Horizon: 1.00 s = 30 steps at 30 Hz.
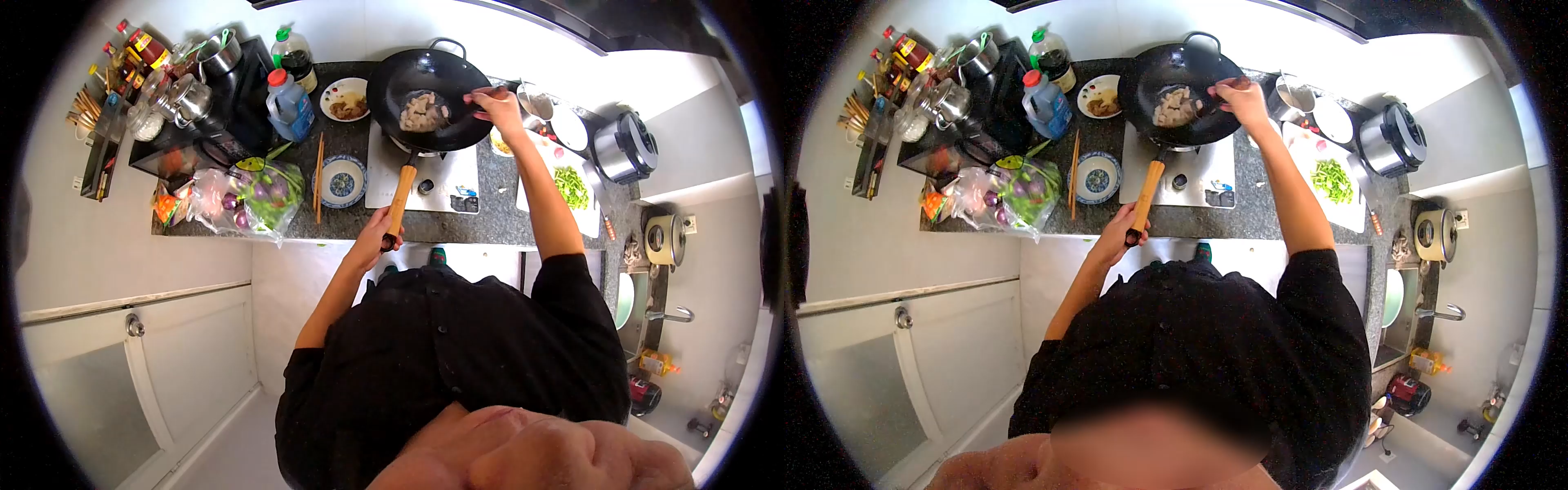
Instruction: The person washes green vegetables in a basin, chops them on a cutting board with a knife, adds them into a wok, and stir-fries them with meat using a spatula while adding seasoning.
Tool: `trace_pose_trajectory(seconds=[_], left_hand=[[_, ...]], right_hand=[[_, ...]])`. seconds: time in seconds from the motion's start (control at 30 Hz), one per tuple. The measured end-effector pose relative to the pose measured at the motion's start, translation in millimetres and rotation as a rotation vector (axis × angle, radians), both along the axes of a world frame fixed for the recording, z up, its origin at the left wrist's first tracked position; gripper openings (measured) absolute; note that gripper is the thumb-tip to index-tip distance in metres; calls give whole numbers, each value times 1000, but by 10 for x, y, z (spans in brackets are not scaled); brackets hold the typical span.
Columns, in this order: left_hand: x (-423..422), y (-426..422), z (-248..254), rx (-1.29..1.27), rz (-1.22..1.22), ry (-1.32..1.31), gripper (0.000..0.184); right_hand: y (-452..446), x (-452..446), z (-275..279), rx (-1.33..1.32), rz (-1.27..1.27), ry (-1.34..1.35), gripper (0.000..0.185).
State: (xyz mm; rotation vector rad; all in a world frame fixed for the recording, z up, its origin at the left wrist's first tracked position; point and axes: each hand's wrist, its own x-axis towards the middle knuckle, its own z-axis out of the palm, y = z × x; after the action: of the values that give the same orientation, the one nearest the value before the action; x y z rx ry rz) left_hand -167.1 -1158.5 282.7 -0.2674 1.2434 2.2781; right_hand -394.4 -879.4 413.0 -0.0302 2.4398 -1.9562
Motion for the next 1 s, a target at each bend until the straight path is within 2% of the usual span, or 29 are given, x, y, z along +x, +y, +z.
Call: trace_pose_trajectory(seconds=[0.1, 0.17, 0.23, 0.3, 0.37, 0.43, 0.5, 0.57, 0.63, 0.67, 0.7, 0.77, 0.9, 0.97, 1.0], left_hand=[[-19, -17, -34, -8, -4, -6, 40], [-25, -15, -30, -4, 11, -15, 40], [-18, -18, -41, -3, 17, -30, 40], [-17, -15, -62, -8, 20, -22, 40], [-10, -15, -31, -3, 22, -27, 40], [-9, -14, -9, -1, 24, -32, 40], [-3, -21, -2, -1, 21, -22, 40], [-11, -21, 8, -5, 26, -24, 40], [6, -11, 16, -2, 25, -36, 39], [3, -10, 29, -7, 22, -43, 39], [-5, -14, 33, -14, 20, -45, 39], [7, -34, 5, -9, 22, -41, 39], [-2, -30, 13, 33, 10, -40, 38], [-5, -46, -15, 30, -1, -37, 38], [-10, -47, -26, 35, -1, -28, 39]], right_hand=[[-13, -61, -167, -186, -32, 88, 20], [138, 61, 111, -79, -47, 106, 20], [291, 103, 339, 222, -64, 150, 16], [562, -180, 125, 364, -70, 278, 16], [521, -492, -85, 375, -95, 240, 14], [299, -688, -163, 37, 11, 210, 11], [76, -630, -41, 48, 86, 191, 10], [-147, -501, 30, 182, 387, 329, 16], [-332, -357, 47, 659, 600, 633, 28], [-416, -279, -21, 677, 719, 603, 33], [-423, -287, -267, 791, 758, 852, 24], [-545, -28, -421, 826, 989, 786, 18], [-574, 303, -373, 826, 999, 830, 17], [-607, 384, -251, 826, 927, 751, 19], [-623, 374, -251, 787, 875, 841, 21]])
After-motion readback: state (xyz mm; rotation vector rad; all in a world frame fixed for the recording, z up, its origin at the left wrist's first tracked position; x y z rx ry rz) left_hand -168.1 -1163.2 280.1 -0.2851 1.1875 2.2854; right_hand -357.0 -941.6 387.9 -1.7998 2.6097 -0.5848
